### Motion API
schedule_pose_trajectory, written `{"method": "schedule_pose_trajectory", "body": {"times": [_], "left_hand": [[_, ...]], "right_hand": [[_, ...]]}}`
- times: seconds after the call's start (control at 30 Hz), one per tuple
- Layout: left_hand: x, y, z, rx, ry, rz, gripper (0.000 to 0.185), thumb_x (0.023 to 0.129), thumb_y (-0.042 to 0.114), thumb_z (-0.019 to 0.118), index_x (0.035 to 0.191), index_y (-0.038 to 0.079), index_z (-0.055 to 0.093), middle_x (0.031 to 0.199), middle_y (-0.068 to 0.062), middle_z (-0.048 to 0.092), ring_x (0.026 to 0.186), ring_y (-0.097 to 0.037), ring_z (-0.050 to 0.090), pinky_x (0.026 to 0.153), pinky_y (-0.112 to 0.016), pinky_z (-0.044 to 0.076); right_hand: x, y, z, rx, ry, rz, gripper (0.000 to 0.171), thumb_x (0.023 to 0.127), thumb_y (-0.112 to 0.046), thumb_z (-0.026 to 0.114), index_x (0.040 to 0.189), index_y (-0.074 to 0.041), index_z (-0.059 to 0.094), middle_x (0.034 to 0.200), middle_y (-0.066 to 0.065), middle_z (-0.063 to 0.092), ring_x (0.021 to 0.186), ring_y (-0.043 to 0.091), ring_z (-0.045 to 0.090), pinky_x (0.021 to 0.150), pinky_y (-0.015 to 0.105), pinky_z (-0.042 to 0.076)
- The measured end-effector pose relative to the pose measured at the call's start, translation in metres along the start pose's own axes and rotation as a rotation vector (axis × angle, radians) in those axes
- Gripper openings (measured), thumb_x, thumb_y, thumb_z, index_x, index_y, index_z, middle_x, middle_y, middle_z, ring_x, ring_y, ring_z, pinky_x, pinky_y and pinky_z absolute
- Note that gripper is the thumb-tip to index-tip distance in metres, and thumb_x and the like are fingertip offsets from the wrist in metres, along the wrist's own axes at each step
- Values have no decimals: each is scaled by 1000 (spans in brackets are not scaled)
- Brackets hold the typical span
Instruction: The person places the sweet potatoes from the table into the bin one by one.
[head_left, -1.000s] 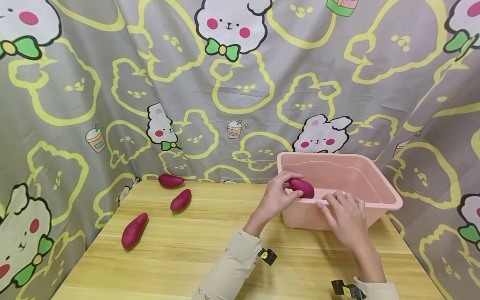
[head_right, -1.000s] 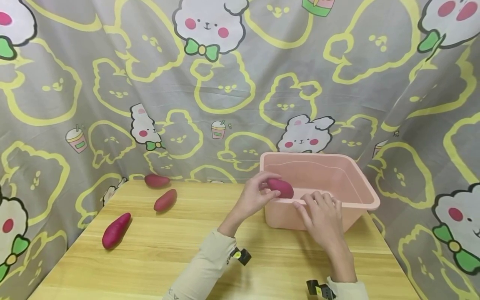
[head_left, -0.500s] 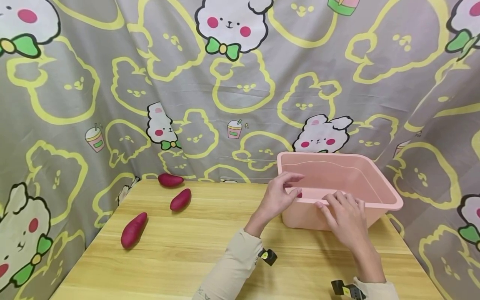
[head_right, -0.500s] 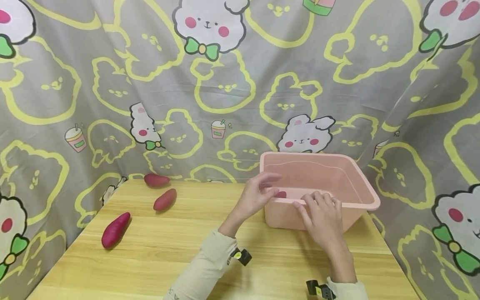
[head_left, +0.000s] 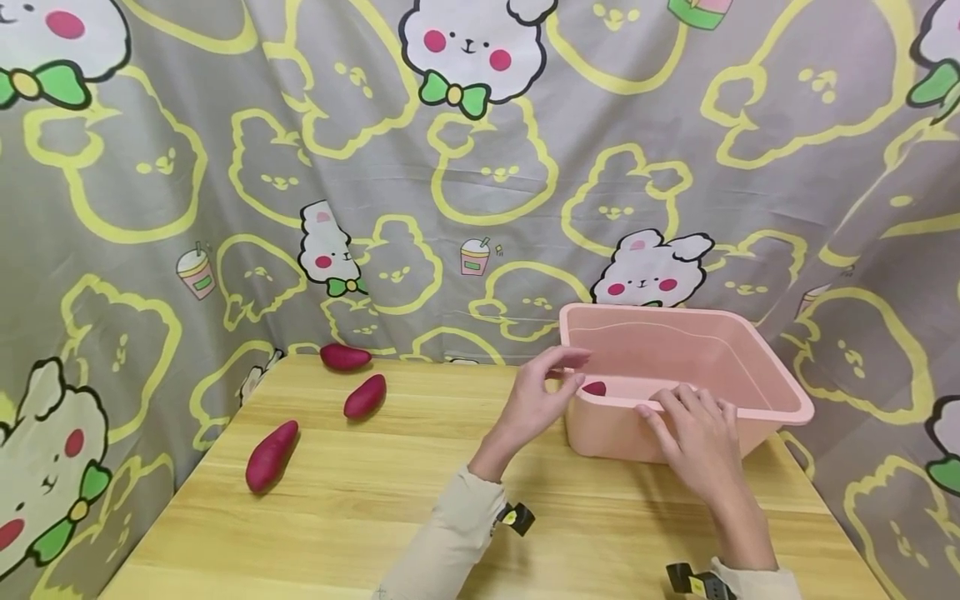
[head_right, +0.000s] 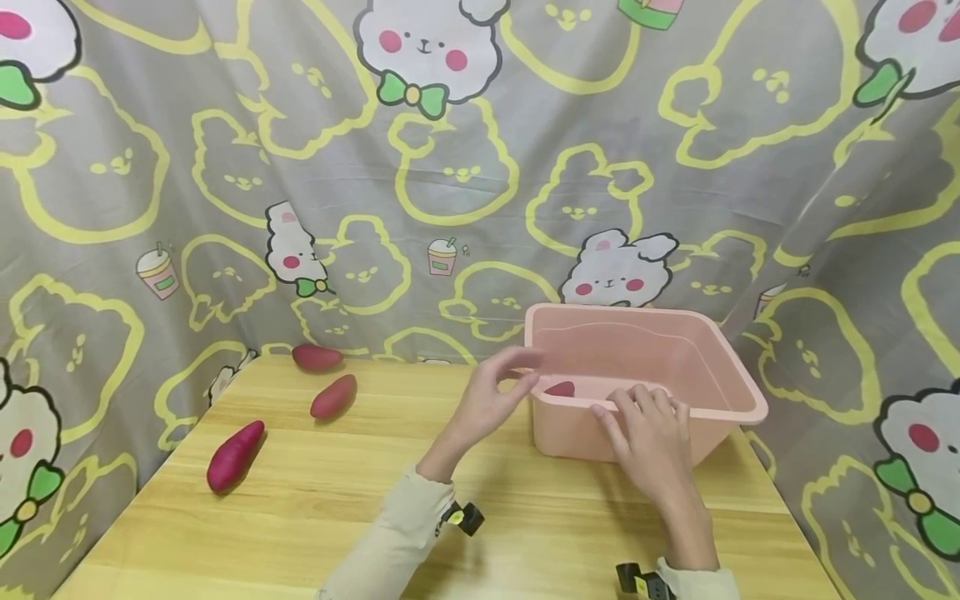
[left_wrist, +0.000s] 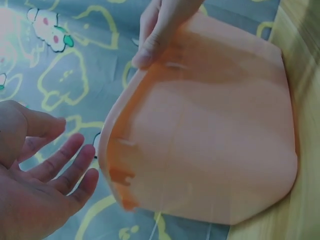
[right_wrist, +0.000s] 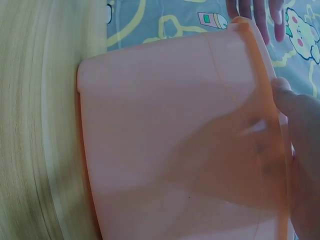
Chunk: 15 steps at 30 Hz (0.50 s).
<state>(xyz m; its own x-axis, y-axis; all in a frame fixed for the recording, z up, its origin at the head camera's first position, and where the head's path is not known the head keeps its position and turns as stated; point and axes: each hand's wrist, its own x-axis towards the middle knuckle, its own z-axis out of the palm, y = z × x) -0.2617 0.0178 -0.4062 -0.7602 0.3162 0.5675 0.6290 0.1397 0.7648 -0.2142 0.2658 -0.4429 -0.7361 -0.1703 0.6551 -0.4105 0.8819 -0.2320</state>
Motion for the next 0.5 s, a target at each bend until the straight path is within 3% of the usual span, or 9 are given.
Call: {"method": "schedule_pose_trajectory", "body": {"times": [0.17, 0.5], "left_hand": [[-11, -1, -9, 17, 13, -8, 28, 99, 6, 67, 126, 9, 69, 119, -5, 71, 111, -15, 66, 89, -33, 55], [-21, -3, -27, 36, 25, 21, 28, 98, 3, 66, 126, 3, 68, 119, -13, 71, 111, -20, 66, 90, -48, 55]], "right_hand": [[-2, 1, 0, -1, 0, 2, 18, 98, -33, 69, 101, -15, 66, 94, 4, 58, 99, 35, 52, 87, 60, 29], [-1, 1, 0, 5, -1, 0, 19, 97, -32, 70, 101, -14, 67, 95, 6, 59, 100, 36, 52, 88, 61, 28]]}}
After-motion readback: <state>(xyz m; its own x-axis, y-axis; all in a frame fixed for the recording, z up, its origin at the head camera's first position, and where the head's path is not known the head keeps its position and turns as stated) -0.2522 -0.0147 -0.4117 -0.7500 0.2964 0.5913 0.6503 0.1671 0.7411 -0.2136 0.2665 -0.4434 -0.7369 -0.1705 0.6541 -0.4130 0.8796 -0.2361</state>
